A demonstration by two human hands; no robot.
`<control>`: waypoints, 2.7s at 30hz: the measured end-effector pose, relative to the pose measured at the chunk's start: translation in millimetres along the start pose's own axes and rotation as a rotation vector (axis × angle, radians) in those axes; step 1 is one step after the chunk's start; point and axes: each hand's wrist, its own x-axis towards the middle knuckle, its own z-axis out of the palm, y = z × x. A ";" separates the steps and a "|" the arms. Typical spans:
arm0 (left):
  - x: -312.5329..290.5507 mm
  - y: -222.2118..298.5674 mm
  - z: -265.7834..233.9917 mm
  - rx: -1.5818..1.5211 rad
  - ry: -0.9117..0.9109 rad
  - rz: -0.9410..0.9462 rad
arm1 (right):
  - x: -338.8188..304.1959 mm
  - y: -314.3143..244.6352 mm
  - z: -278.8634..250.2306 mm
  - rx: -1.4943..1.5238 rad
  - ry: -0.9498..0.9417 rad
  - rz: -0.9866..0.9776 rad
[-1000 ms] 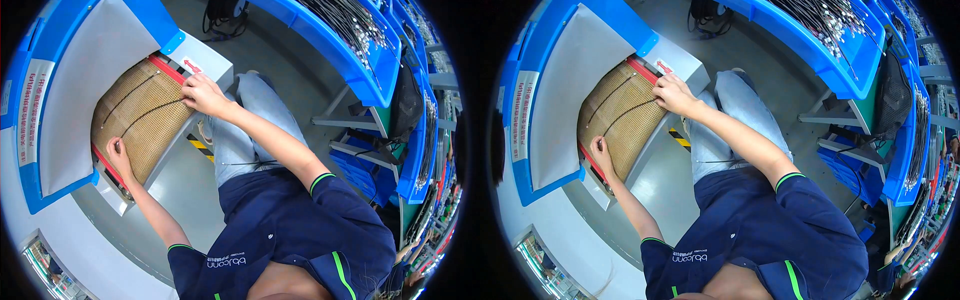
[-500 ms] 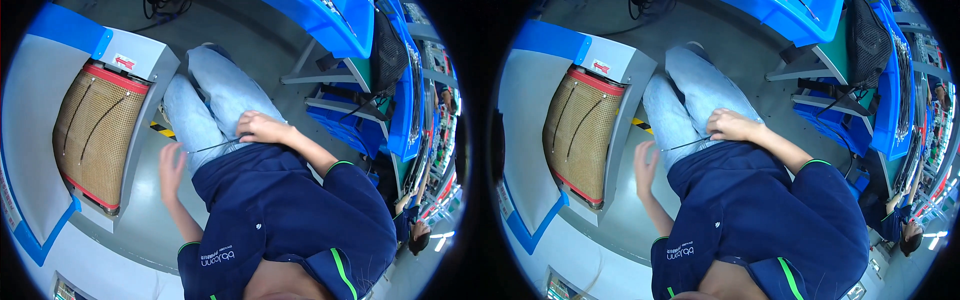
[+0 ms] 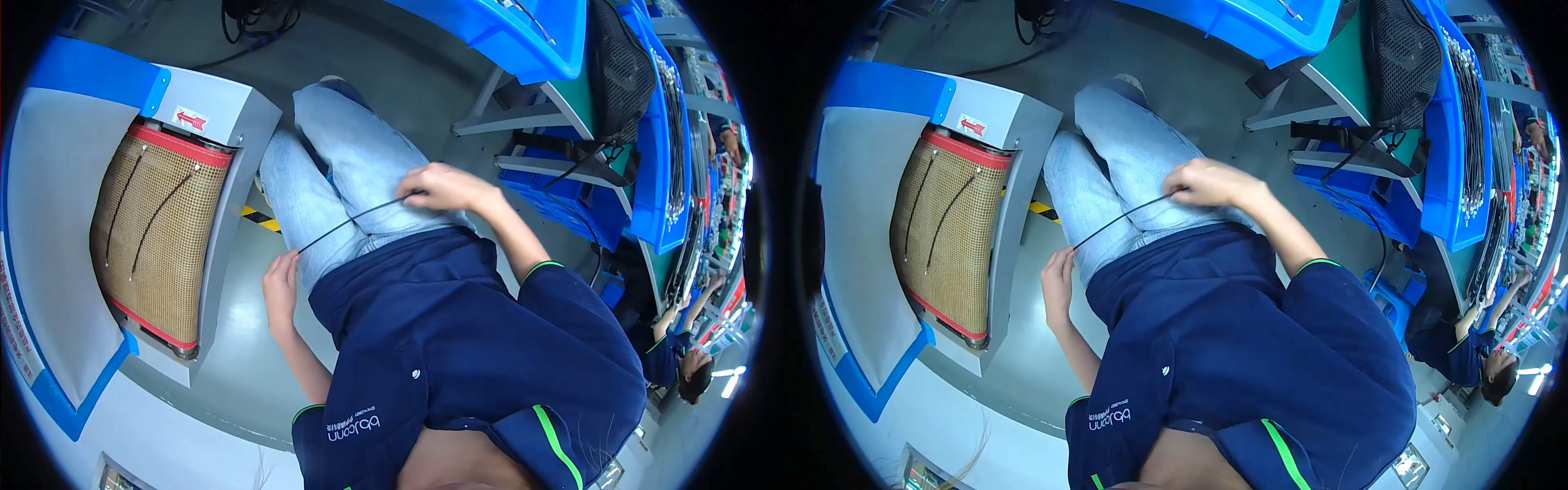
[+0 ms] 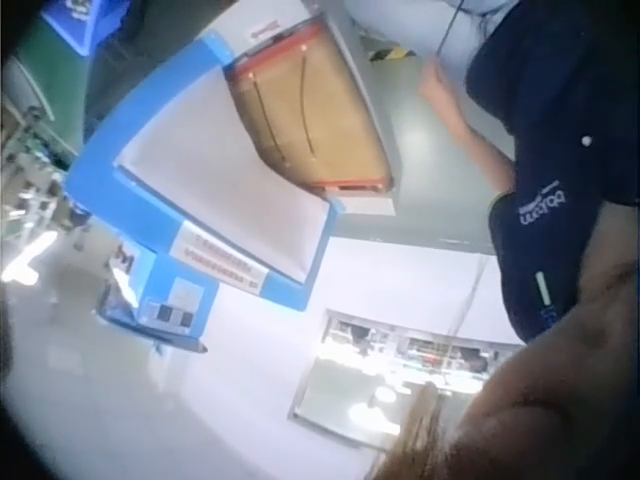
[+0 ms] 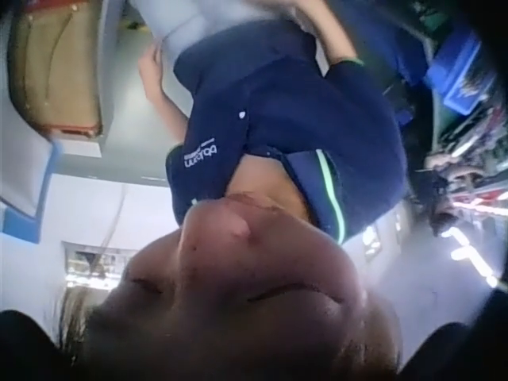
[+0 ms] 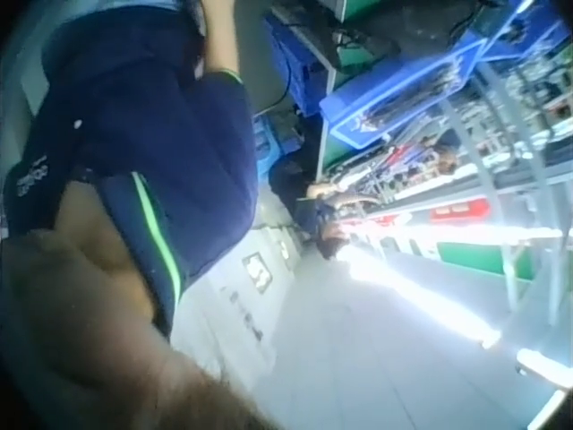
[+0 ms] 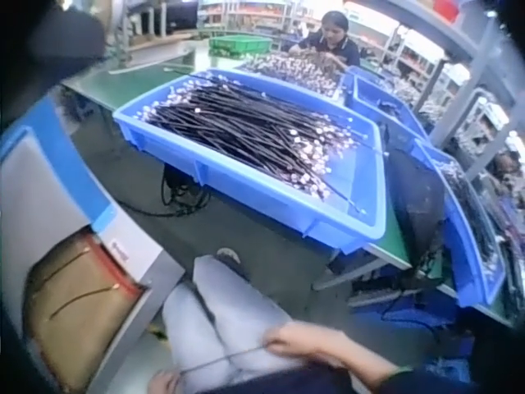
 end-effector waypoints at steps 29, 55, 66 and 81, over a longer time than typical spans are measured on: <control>37.1 15.2 5.8 -0.111 -0.138 0.028 | 54.3 3.7 4.4 -0.019 0.342 -0.284; 54.7 59.7 -6.8 -0.323 -0.251 -0.022 | 89.2 -34.5 40.0 0.091 0.280 -0.575; 54.1 51.4 4.8 -0.019 0.159 0.335 | 89.1 -32.7 47.8 0.103 0.328 -0.462; 56.1 55.6 6.1 -0.039 0.329 0.475 | 86.2 -39.0 42.4 0.225 0.267 -0.455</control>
